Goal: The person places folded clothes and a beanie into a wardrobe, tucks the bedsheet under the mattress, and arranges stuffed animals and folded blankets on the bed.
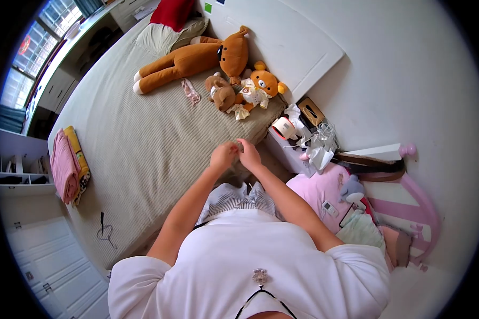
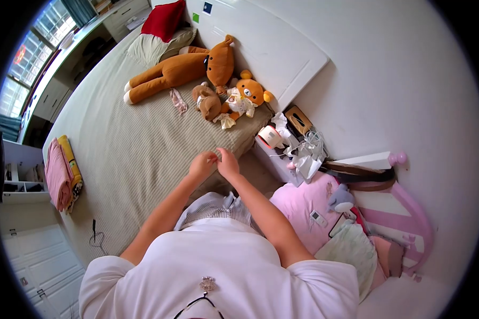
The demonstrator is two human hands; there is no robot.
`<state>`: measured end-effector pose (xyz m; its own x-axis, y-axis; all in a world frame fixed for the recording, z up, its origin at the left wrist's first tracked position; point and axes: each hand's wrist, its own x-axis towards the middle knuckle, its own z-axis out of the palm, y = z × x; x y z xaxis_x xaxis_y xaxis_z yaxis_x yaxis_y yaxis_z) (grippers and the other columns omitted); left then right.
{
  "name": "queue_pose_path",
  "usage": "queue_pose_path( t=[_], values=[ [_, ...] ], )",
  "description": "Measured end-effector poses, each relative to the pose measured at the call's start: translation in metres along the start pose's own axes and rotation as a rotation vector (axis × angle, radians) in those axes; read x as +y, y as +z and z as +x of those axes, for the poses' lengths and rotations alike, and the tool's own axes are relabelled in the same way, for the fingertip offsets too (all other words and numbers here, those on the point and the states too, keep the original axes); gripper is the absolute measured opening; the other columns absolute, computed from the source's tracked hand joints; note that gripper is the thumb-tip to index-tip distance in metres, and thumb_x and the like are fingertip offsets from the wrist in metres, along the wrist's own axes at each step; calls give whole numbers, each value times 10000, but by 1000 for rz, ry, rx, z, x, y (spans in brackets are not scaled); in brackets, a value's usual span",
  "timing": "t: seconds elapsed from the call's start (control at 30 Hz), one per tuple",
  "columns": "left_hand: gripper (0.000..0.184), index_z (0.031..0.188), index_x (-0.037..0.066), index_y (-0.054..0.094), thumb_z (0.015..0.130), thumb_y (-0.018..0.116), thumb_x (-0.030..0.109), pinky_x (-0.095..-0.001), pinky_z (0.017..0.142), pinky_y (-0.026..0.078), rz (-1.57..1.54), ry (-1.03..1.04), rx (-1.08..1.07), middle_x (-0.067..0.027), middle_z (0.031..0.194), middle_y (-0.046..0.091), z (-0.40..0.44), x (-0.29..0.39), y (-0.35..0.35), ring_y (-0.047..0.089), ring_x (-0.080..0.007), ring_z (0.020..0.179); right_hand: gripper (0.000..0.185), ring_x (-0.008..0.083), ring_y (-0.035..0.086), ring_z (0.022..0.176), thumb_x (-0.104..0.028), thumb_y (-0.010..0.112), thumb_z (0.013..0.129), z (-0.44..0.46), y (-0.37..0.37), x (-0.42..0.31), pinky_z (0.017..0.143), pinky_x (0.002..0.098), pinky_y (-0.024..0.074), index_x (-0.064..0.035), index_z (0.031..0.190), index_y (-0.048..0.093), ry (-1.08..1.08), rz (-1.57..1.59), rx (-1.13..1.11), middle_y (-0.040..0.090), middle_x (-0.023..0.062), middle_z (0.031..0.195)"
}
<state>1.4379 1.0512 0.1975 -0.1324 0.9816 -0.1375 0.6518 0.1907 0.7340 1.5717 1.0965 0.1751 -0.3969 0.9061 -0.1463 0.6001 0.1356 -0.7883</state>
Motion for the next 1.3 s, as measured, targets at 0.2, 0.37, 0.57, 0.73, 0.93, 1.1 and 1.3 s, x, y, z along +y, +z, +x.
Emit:
queue_pose_path(
  t=[0.2,0.37,0.57,0.73,0.93,1.1,1.3],
  values=[
    [215,999,122,652,787,645,154,-425,712,501,127,-33,12,-116,885,681,1,-46,-30,647,-319,845,413,315,578,1078,-205,656,813,22,37,-31,905,386,457,-61,1188,560,-21,155,-112,613,150,1150],
    [267,1036,127,643,770,659,139,-412,751,498,15,-145,-63,-109,933,683,10,-64,-35,645,-303,899,400,322,582,1067,-239,646,827,46,59,-28,894,380,463,-44,1169,572,-77,99,-68,619,161,1141],
    [283,1052,122,645,770,659,136,-393,786,498,28,-142,-79,-105,979,674,54,-69,-44,639,-288,926,470,310,588,1074,-334,676,820,98,71,1,880,389,471,-42,1172,567,67,148,-204,606,163,1183],
    [242,1017,113,659,778,623,120,-412,793,494,-27,-96,39,-107,991,667,128,-62,-53,624,-315,936,651,277,574,1111,-470,736,753,193,37,16,899,370,461,-35,1200,550,206,130,-312,588,171,1214],
    [225,1039,118,651,825,596,158,-402,793,496,-40,-172,37,-97,1012,664,260,-21,-67,628,-296,942,732,249,588,1031,-415,799,694,362,-11,62,859,345,473,15,1208,503,245,328,-206,601,165,1127],
    [254,1101,88,620,872,562,178,-370,790,496,-72,-255,46,-120,981,668,365,10,-78,634,-293,910,1183,308,436,1232,-466,879,558,486,-41,61,1010,369,391,35,1393,208,387,380,-193,362,230,1384],
    [265,1111,85,604,864,543,158,-391,791,493,-117,-376,121,-137,974,658,411,-1,-79,624,-315,925,1295,326,300,1348,-481,893,514,600,-11,96,1108,383,296,57,1419,139,559,207,-168,192,251,1483]
  ],
)
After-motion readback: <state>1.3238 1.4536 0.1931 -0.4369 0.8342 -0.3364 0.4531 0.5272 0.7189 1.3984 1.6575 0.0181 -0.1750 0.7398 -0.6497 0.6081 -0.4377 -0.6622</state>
